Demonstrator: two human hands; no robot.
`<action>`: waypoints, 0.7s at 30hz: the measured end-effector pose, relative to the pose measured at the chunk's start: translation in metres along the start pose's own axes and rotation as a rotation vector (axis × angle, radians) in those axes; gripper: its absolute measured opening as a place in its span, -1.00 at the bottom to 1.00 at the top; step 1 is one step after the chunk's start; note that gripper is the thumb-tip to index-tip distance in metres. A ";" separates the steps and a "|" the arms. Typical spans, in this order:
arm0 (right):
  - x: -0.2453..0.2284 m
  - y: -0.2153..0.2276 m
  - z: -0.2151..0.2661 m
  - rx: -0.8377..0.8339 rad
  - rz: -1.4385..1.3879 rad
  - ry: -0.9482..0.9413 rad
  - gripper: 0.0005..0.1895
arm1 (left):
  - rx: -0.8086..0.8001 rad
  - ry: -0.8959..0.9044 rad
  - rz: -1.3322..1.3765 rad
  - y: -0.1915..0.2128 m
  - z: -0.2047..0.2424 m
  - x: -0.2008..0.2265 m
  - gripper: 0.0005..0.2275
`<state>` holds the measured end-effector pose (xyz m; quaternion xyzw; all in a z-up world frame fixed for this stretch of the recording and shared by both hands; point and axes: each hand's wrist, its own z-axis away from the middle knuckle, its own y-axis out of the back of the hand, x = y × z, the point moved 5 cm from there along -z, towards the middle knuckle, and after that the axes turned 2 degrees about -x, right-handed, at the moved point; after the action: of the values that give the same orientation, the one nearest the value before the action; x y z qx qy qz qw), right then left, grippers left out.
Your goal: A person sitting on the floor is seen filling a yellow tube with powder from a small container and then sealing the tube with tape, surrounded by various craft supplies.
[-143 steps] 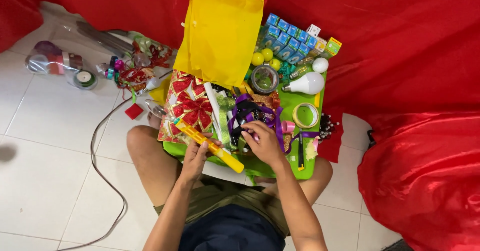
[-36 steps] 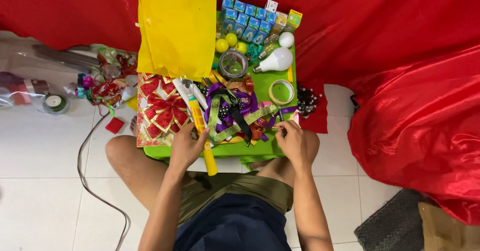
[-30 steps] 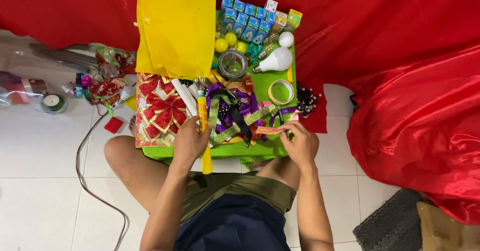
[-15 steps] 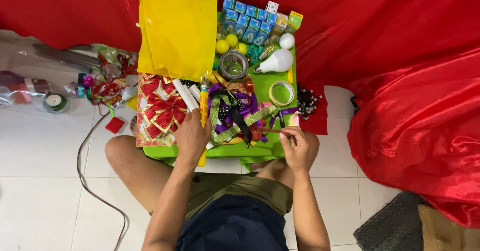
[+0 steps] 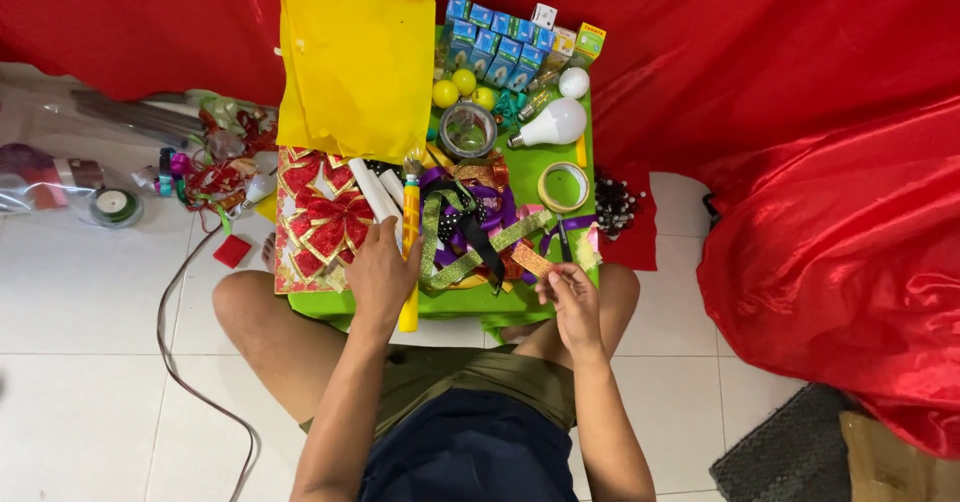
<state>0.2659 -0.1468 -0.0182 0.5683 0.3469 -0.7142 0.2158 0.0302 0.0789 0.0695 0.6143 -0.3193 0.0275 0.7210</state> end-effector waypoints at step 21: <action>-0.039 -0.067 0.039 -0.437 0.117 -0.067 -0.86 | -0.521 -0.072 1.467 -0.063 0.099 0.035 -0.41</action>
<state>0.2036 -0.1344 0.0400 0.5032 0.4525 -0.6267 0.3864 0.0430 -0.0380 0.0362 0.0573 -0.6635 0.4014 0.6288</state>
